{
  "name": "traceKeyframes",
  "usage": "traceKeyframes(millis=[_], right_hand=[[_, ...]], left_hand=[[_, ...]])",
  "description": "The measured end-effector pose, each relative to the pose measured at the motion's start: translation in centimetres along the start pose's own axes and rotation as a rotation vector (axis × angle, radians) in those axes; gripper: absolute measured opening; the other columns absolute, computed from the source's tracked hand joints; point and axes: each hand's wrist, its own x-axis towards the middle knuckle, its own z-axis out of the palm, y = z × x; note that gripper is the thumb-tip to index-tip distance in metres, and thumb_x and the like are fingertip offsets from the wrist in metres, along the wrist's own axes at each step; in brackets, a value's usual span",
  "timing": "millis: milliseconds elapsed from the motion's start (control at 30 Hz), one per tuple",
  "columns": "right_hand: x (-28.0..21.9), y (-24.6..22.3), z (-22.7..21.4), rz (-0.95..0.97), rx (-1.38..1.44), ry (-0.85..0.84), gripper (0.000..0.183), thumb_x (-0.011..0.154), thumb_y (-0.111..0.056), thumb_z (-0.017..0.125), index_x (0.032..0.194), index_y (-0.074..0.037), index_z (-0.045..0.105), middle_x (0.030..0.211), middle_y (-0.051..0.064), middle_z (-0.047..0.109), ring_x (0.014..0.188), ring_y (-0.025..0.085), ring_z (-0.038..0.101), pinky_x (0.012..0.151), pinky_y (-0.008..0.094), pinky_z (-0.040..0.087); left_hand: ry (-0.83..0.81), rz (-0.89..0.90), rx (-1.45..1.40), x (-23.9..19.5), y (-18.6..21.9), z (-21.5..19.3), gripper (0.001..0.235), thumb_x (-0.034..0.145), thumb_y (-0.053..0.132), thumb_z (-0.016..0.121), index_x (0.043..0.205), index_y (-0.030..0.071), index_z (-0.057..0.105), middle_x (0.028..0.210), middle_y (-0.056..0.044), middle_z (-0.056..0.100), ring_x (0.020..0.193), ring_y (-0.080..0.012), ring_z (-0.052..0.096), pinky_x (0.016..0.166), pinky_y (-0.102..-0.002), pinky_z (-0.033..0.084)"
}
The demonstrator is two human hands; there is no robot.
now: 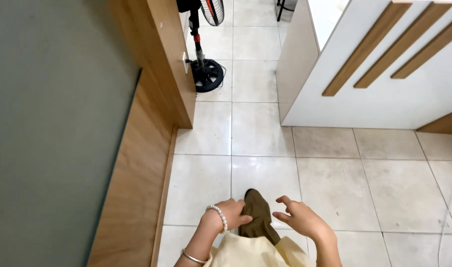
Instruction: The recorder picks up packaged items from a workbench and arranges them on glass display shelves.
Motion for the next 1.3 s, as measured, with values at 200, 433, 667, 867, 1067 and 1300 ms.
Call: traceKeyframes(millis=[200, 433, 667, 867, 1067, 1300], right_hand=[[13.4, -2.5, -14.6, -0.071, -0.194, 0.003, 0.055, 0.095, -0.047, 0.063, 0.141, -0.019, 0.052, 0.124, 0.012, 0.071, 0.119, 0.028, 0.066, 0.100, 0.041, 0.053], [26.5, -8.2, -29.0, -0.254, -0.209, 0.094, 0.051, 0.096, -0.044, 0.062, 0.139, -0.016, 0.053, 0.115, 0.016, 0.071, 0.112, 0.033, 0.066, 0.096, 0.042, 0.053], [44.5, -11.9, -37.8, -0.208, -0.039, 0.028, 0.055, 0.094, -0.047, 0.063, 0.140, -0.017, 0.053, 0.117, 0.017, 0.071, 0.119, 0.029, 0.063, 0.099, 0.042, 0.053], [55.6, -20.0, -51.7, 0.048, -0.050, 0.063, 0.057, 0.096, -0.050, 0.062, 0.144, -0.019, 0.052, 0.121, 0.015, 0.072, 0.118, 0.029, 0.068, 0.102, 0.041, 0.053], [65.3, -24.9, -62.3, 0.000, 0.083, 0.106, 0.056, 0.095, -0.046, 0.061, 0.142, -0.018, 0.054, 0.109, 0.015, 0.075, 0.107, 0.030, 0.072, 0.096, 0.041, 0.055], [81.6, -26.4, -74.5, -0.006, 0.029, 0.029, 0.056, 0.094, -0.045, 0.064, 0.142, -0.018, 0.054, 0.109, 0.014, 0.072, 0.110, 0.030, 0.069, 0.097, 0.041, 0.054]], left_hand=[[-0.123, -0.125, -0.009, 13.1, 1.2, -10.2, 0.057, 0.098, 0.052, 0.058, 0.133, 0.007, 0.055, 0.129, -0.020, 0.060, 0.120, -0.0374, 0.060, 0.102, -0.048, 0.049], [0.076, -0.181, -0.094, 25.9, -0.2, -23.0, 0.058, 0.097, 0.051, 0.057, 0.137, 0.009, 0.053, 0.129, -0.020, 0.060, 0.119, -0.0384, 0.061, 0.102, -0.046, 0.051], [-0.089, -0.219, -0.075, 41.9, -7.1, -36.6, 0.060, 0.096, 0.053, 0.058, 0.133, 0.005, 0.057, 0.129, -0.021, 0.066, 0.120, -0.0364, 0.063, 0.103, -0.044, 0.051], [0.082, -0.049, 0.003, 53.6, -5.7, -56.6, 0.058, 0.098, 0.049, 0.059, 0.137, 0.007, 0.052, 0.127, -0.024, 0.059, 0.116, -0.0398, 0.061, 0.101, -0.046, 0.051], [0.136, 0.070, 0.087, 66.2, -2.2, -69.7, 0.057, 0.097, 0.048, 0.058, 0.137, 0.007, 0.054, 0.124, -0.023, 0.062, 0.112, -0.0413, 0.062, 0.097, -0.047, 0.051], [0.030, 0.161, -0.016, 82.6, -1.0, -77.8, 0.062, 0.095, 0.051, 0.060, 0.136, 0.005, 0.054, 0.121, -0.025, 0.063, 0.114, -0.0411, 0.062, 0.099, -0.046, 0.050]])
